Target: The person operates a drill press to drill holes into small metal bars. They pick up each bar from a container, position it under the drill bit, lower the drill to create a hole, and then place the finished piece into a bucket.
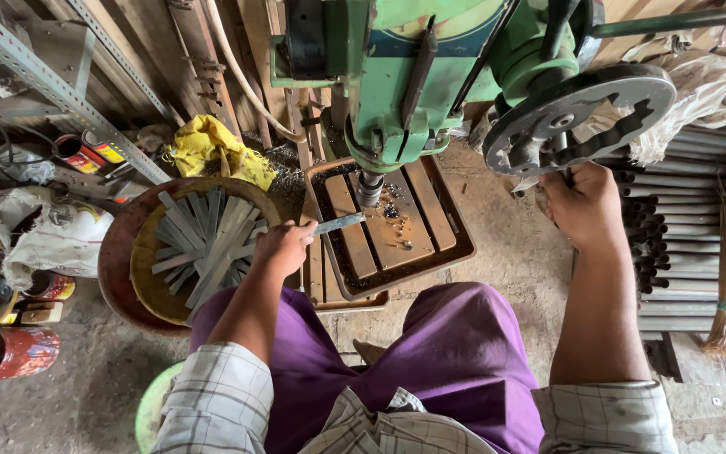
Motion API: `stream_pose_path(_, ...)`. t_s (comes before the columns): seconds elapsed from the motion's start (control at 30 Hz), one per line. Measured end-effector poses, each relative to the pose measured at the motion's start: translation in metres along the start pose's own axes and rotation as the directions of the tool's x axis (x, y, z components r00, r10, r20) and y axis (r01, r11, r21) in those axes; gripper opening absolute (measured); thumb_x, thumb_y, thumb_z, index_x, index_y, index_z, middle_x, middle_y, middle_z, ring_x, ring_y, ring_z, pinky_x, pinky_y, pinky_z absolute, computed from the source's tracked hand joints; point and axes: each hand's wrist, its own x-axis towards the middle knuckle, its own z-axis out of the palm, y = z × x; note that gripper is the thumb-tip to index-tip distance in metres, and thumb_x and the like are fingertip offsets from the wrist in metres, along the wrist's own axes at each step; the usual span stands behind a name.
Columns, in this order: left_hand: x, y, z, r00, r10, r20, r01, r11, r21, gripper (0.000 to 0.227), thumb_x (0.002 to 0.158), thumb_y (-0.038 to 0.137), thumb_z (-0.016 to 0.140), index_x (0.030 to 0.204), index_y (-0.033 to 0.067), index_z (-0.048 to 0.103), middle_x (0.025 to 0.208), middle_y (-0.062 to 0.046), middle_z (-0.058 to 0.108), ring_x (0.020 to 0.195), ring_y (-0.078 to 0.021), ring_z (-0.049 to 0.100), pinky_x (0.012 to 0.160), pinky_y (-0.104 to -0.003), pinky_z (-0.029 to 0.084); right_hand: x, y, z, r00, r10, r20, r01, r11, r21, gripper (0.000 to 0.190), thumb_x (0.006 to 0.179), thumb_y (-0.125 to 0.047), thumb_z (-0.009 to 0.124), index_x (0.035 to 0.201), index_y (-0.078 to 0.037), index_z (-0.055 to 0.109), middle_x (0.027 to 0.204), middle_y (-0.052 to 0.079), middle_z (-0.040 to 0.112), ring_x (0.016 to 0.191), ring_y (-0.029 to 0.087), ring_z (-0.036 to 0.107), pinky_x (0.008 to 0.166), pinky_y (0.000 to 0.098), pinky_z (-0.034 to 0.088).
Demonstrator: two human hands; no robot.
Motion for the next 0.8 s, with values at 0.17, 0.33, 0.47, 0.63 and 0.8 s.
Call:
stream_pose_path(0.17,-0.001,-0.001,-0.001,1.000,0.012,-0.017,-0.012,1.000,0.005,0.041,0.100,0.025,0.056,0.139,0.0370,0.061,0.118,-0.003,0.067,0.109,-0.0264,0.067,0.100,-0.054,0.043,0.002,0.004,0.002,0.999,-0.027,-0.020,0.026,0.999,-0.020,0.021,0.102,-0.012,0.068,0.084,-0.001,0.068,0.057,0.001,0.057,0.048,0.009,0.049,0.045,0.0293,0.036)
stream_pose_path(0.33,-0.001,0.000,0.000,1.000,0.002,-0.010,-0.002,1.000,0.007,0.040,0.102,0.027,0.055,0.139,0.0375,0.060,0.118,-0.002,0.067,0.109,-0.0251,0.067,0.101,-0.053,0.042,0.009,0.022,0.013,0.997,-0.021,-0.074,0.017,0.999,-0.047,0.028,0.103,-0.017,0.070,0.079,-0.003,0.067,0.059,0.002,0.061,0.047,0.010,0.056,0.042,0.0294,0.039)
stream_pose_path(0.47,0.002,0.001,-0.002,0.999,-0.025,0.023,0.024,0.999,0.021,0.041,0.102,0.026,0.054,0.141,0.0385,0.059,0.119,-0.001,0.067,0.109,-0.0233,0.067,0.104,-0.051,0.041,0.017,0.030,0.025,0.986,-0.131,-0.099,0.130,0.991,-0.014,0.030,0.104,-0.016,0.070,0.078,-0.002,0.067,0.060,0.003,0.061,0.049,0.012,0.057,0.044,0.0305,0.040)
stream_pose_path(0.63,0.001,-0.001,0.001,1.000,-0.009,0.005,0.009,1.000,0.021,0.041,0.102,0.026,0.054,0.141,0.0377,0.060,0.120,-0.002,0.066,0.109,-0.0238,0.067,0.103,-0.052,0.042,0.015,0.031,0.025,0.994,-0.086,-0.069,0.081,0.994,-0.072,0.029,0.106,-0.009,0.062,0.079,0.000,0.067,0.062,0.005,0.062,0.052,0.013,0.058,0.049,0.0313,0.044)
stream_pose_path(0.8,0.001,-0.002,0.003,0.999,0.015,-0.030,-0.015,1.000,0.022,0.041,0.101,0.025,0.055,0.140,0.0362,0.061,0.119,-0.003,0.067,0.110,-0.0253,0.066,0.101,-0.052,0.043,0.017,0.037,0.026,0.999,-0.018,-0.032,0.026,0.955,0.294,0.030,0.110,-0.019,0.057,0.086,-0.002,0.062,0.067,0.004,0.060,0.055,0.011,0.057,0.051,0.0295,0.047)
